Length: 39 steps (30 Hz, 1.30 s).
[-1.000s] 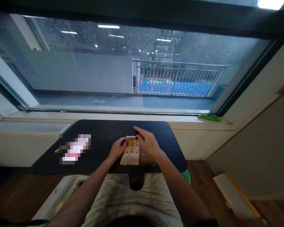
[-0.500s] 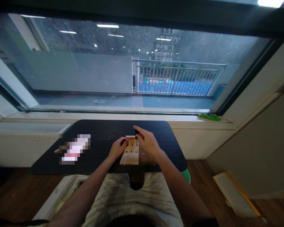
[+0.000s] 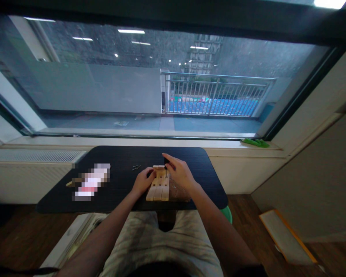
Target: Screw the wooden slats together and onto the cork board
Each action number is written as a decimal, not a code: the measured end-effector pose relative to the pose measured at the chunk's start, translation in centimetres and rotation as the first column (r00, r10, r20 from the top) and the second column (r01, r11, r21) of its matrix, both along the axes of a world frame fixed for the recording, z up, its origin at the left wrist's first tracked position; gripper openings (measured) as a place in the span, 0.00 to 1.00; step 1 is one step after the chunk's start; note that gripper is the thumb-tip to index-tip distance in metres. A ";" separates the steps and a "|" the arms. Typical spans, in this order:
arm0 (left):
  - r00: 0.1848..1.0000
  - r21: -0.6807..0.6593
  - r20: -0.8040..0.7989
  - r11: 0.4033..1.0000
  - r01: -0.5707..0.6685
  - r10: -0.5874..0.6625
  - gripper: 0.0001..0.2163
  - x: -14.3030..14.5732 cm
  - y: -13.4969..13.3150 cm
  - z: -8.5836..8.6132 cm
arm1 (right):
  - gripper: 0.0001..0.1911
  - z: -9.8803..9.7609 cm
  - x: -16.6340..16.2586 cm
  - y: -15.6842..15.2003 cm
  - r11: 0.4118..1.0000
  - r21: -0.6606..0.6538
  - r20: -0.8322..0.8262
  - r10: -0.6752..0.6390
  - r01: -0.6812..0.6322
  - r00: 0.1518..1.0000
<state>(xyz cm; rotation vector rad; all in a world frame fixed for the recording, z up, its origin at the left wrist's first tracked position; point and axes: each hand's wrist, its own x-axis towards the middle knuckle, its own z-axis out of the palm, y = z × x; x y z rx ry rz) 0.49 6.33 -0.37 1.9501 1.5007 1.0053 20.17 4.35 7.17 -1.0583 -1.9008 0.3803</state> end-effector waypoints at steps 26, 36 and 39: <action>1.000 0.007 0.010 1.000 -0.003 0.003 0.11 0.0 0.0 0.0 | 0.22 0.0 0.0 0.0 1.000 -0.022 -0.021 -0.009 0.008 1.000; 1.000 -0.005 0.009 1.000 0.004 -0.004 0.11 0.0 0.0 0.0 | 0.21 0.0 0.1 0.1 1.000 0.002 0.005 -0.014 0.014 1.000; 1.000 -0.011 0.019 1.000 0.009 -0.009 0.11 0.0 0.0 0.1 | 0.22 0.0 0.2 0.0 0.999 0.026 0.038 -0.031 0.030 0.999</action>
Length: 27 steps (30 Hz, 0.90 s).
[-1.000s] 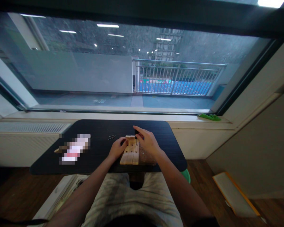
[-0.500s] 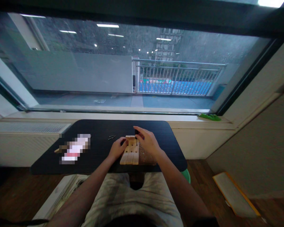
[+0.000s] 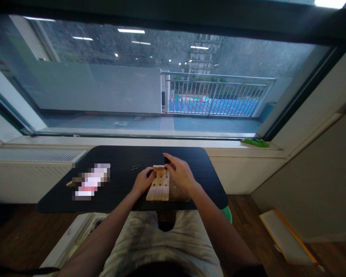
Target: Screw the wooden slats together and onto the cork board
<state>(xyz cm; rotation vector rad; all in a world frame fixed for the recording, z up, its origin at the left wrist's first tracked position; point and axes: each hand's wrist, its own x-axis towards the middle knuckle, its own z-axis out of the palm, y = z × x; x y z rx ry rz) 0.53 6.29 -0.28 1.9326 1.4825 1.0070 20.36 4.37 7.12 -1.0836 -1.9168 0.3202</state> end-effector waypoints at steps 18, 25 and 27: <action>0.999 0.005 -0.040 1.000 -0.028 0.028 0.10 0.1 0.1 -0.1 | 0.20 -0.2 -0.3 -0.5 0.998 0.053 -0.044 -0.014 0.017 0.999; 0.999 0.001 -0.034 1.000 -0.025 0.025 0.10 0.1 0.0 0.2 | 0.15 0.1 -0.3 -0.4 0.999 0.051 -0.051 0.006 -0.004 0.999; 0.999 -0.002 -0.033 1.000 -0.025 0.025 0.10 0.1 -0.1 0.3 | 0.15 0.2 -0.3 -0.4 0.998 0.057 -0.050 0.007 -0.004 0.999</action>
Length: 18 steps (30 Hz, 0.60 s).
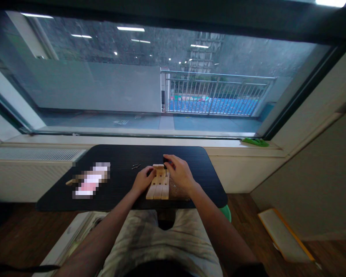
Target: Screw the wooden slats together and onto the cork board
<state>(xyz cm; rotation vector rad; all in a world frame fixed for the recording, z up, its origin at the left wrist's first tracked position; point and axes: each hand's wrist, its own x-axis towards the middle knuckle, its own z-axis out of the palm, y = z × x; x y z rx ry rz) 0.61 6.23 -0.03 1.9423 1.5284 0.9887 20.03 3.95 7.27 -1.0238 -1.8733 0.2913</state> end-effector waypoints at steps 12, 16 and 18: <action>1.000 0.000 0.011 1.000 0.003 -0.003 0.10 -0.1 0.0 0.0 | 0.16 -0.2 0.0 -0.2 0.999 0.025 0.009 -0.045 0.044 0.999; 1.000 0.004 0.009 1.000 0.008 -0.008 0.10 0.0 0.1 0.0 | 0.15 -0.4 0.0 -0.1 0.998 0.026 -0.004 -0.058 0.058 0.998; 1.000 0.002 0.002 1.000 0.005 -0.005 0.10 0.0 0.1 0.0 | 0.15 -0.5 0.0 -0.1 0.998 0.018 -0.003 -0.064 0.064 0.998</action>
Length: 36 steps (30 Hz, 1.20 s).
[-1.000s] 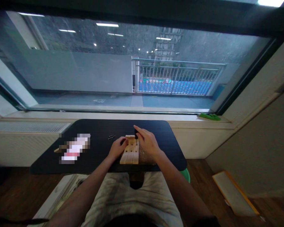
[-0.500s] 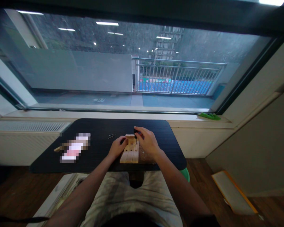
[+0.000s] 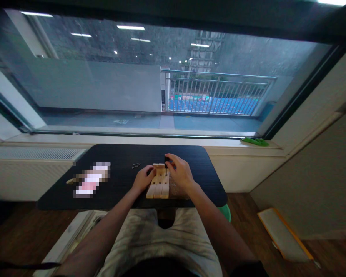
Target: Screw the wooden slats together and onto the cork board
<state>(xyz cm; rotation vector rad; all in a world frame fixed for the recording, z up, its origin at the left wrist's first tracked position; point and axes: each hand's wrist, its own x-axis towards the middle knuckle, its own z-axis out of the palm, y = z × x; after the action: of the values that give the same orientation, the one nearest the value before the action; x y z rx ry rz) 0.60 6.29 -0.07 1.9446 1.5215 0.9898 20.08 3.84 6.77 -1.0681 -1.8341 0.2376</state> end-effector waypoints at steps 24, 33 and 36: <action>1.000 -0.004 -0.006 1.000 -0.002 0.002 0.11 -0.1 0.0 0.1 | 0.16 -0.1 -0.1 0.0 0.991 -0.120 -0.115 0.036 -0.050 0.993; 1.000 0.003 -0.014 1.000 0.004 -0.004 0.11 -0.1 0.0 0.0 | 0.15 -0.2 -0.1 0.1 0.996 -0.088 -0.080 0.021 -0.028 0.997; 1.000 0.007 -0.012 1.000 0.006 -0.006 0.11 -0.1 0.0 -0.1 | 0.15 -0.2 -0.1 0.2 0.997 -0.079 -0.071 0.012 -0.018 0.997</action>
<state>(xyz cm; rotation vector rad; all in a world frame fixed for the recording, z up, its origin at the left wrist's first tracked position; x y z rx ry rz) 0.52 6.33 -0.12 1.9624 1.5196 0.9833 20.00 4.03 6.53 -1.0875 -1.7826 0.3552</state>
